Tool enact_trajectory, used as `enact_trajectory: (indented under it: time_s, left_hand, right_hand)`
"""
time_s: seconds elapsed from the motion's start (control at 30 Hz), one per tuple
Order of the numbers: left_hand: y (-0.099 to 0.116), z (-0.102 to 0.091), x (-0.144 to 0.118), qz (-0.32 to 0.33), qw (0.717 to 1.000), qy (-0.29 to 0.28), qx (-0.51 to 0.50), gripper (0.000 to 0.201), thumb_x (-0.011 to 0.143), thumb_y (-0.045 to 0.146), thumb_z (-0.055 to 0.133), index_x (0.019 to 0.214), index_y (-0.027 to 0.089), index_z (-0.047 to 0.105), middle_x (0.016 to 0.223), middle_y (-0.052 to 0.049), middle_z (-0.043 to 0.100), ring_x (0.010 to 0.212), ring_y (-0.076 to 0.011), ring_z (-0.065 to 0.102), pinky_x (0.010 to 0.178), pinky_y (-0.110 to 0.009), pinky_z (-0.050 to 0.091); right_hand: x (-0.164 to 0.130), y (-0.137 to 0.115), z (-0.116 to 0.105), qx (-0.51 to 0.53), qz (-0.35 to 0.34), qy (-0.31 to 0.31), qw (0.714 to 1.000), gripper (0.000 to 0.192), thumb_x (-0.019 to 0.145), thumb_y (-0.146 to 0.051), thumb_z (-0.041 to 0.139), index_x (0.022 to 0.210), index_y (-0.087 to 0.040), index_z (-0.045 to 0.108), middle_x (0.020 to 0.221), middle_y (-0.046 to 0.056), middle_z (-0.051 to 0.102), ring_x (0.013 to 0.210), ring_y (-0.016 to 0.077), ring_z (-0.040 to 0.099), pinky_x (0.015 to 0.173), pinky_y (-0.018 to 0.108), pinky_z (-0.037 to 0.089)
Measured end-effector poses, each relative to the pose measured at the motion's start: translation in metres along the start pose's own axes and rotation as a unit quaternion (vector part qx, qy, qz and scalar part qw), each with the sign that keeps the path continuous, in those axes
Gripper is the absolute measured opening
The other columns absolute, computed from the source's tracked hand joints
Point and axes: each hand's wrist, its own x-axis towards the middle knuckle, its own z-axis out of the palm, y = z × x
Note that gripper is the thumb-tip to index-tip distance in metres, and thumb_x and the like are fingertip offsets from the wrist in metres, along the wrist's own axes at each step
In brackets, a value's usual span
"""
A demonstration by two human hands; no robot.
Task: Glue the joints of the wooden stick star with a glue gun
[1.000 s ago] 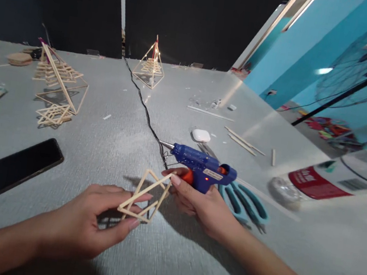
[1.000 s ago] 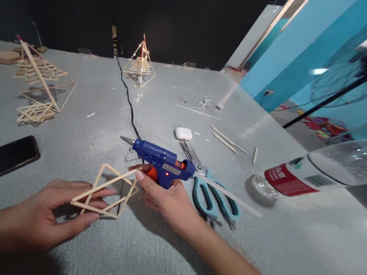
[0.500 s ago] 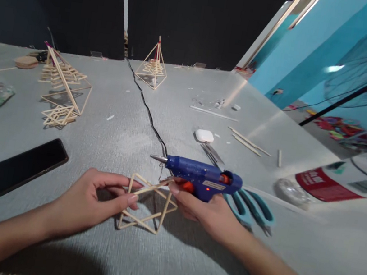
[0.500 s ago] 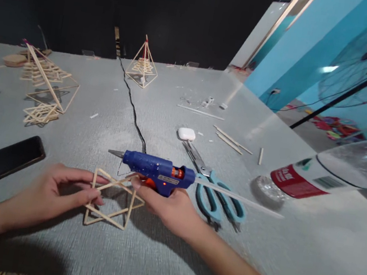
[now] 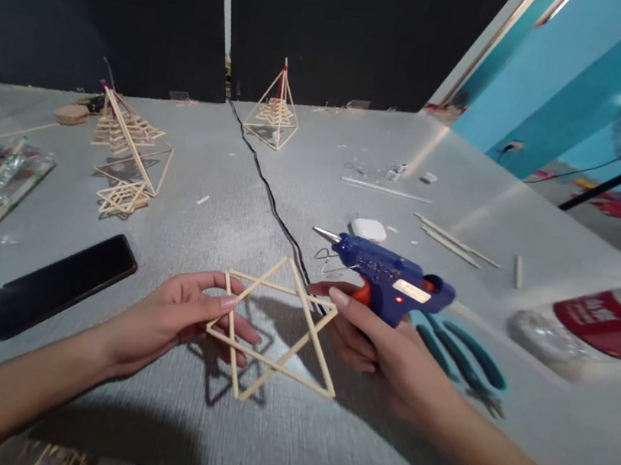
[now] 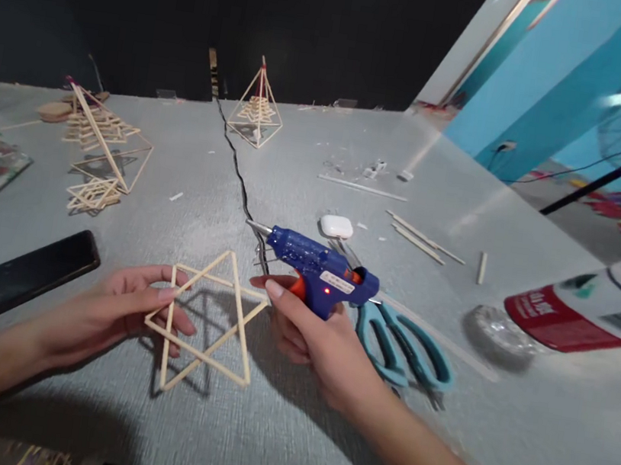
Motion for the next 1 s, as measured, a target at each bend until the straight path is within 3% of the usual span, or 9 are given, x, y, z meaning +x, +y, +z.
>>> enact_trajectory:
  time_s: [0.1,0.2,0.6,0.77,0.93,1.0]
  left_hand:
    - [0.0006,0.0014,0.0001,-0.012,1.0,0.003,-0.007,0.041,0.096,0.045,0.087,0.12,0.02,0.066,0.101,-0.012,0.088,0.085,-0.0212,0.087,0.08,-0.026,0.068]
    - [0.0006,0.0022,-0.0009,-0.018,1.0,0.001,-0.011,0.043,0.096,0.045,0.087,0.123,0.02,0.065,0.103,-0.013,0.088,0.086,-0.0221,0.087,0.081,-0.027,0.068]
    - [-0.001,0.0012,-0.0031,-0.03,0.999,0.0,-0.033,0.041,0.099,0.041,0.084,0.128,0.019,0.065,0.107,-0.015,0.087,0.089,-0.0243,0.088,0.083,-0.031,0.069]
    - [-0.001,0.0013,-0.0028,-0.026,0.999,0.003,-0.028,0.044,0.099,0.043,0.085,0.129,0.019,0.064,0.107,-0.015,0.087,0.089,-0.0244,0.088,0.082,-0.03,0.069]
    - [-0.0016,0.0014,-0.0008,-0.025,1.0,-0.001,-0.018,0.044,0.1,0.044,0.084,0.13,0.018,0.064,0.108,-0.015,0.087,0.09,-0.0239,0.087,0.082,-0.03,0.068]
    - [-0.0019,0.0014,-0.0001,-0.024,1.0,0.0,-0.01,0.046,0.1,0.046,0.084,0.131,0.018,0.064,0.109,-0.015,0.087,0.09,-0.0242,0.087,0.082,-0.03,0.068]
  right_hand:
    - [-0.0015,0.0015,0.0011,-0.011,-0.004,-0.026,1.0,0.063,0.072,-0.074,0.092,0.067,-0.023,0.055,0.049,-0.011,0.027,0.045,0.0057,0.02,0.043,0.025,0.013]
    - [-0.0016,0.0019,0.0011,-0.015,-0.007,-0.035,0.999,0.07,0.073,-0.075,0.091,0.061,-0.024,0.044,0.047,-0.01,0.028,0.044,0.0058,0.021,0.043,0.026,0.013]
    - [0.0015,0.0039,-0.002,-0.006,-0.032,-0.048,0.998,0.069,0.083,-0.071,0.084,0.056,-0.024,0.041,0.046,-0.01,0.023,0.043,0.0062,0.017,0.043,0.027,0.013]
    - [0.0007,0.0037,-0.0022,-0.005,-0.024,-0.038,0.999,0.069,0.078,-0.073,0.087,0.057,-0.024,0.043,0.047,-0.01,0.023,0.043,0.006,0.016,0.043,0.027,0.012]
    - [0.0001,0.005,-0.0024,-0.009,-0.012,-0.036,0.999,0.077,0.076,-0.075,0.088,0.054,-0.024,0.034,0.047,-0.009,0.023,0.044,0.0058,0.018,0.045,0.027,0.014]
    - [0.0005,0.0047,-0.0018,-0.008,-0.011,-0.031,0.999,0.074,0.074,-0.075,0.089,0.056,-0.024,0.038,0.048,-0.01,0.023,0.045,0.0056,0.017,0.045,0.027,0.013]
